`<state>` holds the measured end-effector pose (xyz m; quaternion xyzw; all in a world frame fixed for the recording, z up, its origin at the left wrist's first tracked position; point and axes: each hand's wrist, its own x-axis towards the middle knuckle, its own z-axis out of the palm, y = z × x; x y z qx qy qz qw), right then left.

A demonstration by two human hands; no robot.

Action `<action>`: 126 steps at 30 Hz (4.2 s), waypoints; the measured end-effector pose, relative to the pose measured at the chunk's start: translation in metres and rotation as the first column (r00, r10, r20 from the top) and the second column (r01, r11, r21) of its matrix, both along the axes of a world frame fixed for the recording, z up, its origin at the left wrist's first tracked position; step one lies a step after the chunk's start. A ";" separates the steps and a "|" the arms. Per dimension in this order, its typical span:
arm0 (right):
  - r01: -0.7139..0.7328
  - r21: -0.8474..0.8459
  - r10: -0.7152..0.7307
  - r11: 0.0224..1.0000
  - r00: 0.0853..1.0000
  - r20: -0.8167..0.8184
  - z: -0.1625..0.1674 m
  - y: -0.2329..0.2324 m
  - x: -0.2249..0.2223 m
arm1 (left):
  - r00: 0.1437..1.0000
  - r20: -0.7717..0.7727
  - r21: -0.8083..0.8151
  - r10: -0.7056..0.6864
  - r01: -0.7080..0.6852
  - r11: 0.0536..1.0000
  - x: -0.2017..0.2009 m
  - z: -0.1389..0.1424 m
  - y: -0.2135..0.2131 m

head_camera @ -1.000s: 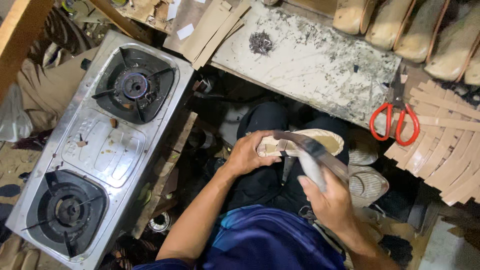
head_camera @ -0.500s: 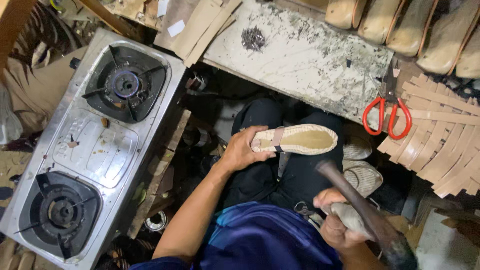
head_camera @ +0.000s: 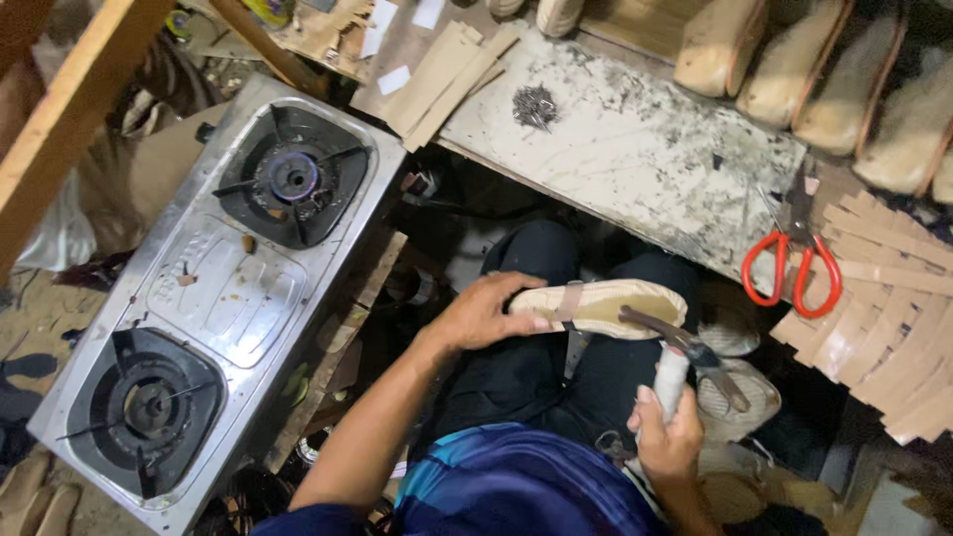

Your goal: The person sits on the floor holding a woven shoe on their lap. They trim the edge of the insole with a small blade, press the insole flat, fit a strap across the shoe, and hammer the sole and strap with a hammer to secure them.

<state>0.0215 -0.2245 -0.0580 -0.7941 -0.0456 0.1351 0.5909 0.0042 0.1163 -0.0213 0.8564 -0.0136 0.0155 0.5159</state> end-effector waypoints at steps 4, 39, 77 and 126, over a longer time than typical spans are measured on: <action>0.001 0.021 -0.001 1.000 1.000 0.001 -0.006 0.003 0.005 | 0.963 0.076 0.231 0.259 -0.270 0.935 0.029 0.010 0.059; 0.047 -0.034 -0.048 0.998 0.999 -0.002 0.007 0.019 0.015 | 0.780 0.157 0.501 0.605 -0.591 0.632 0.103 0.035 0.169; 0.038 -0.051 -0.038 0.998 0.999 0.007 0.018 0.023 0.015 | 0.602 -0.092 -0.313 0.793 -0.774 0.551 0.063 0.021 0.151; 0.066 -0.087 -0.067 0.994 0.998 -0.004 0.022 0.029 0.018 | 0.692 0.047 0.414 0.720 -0.669 0.617 0.143 0.033 0.138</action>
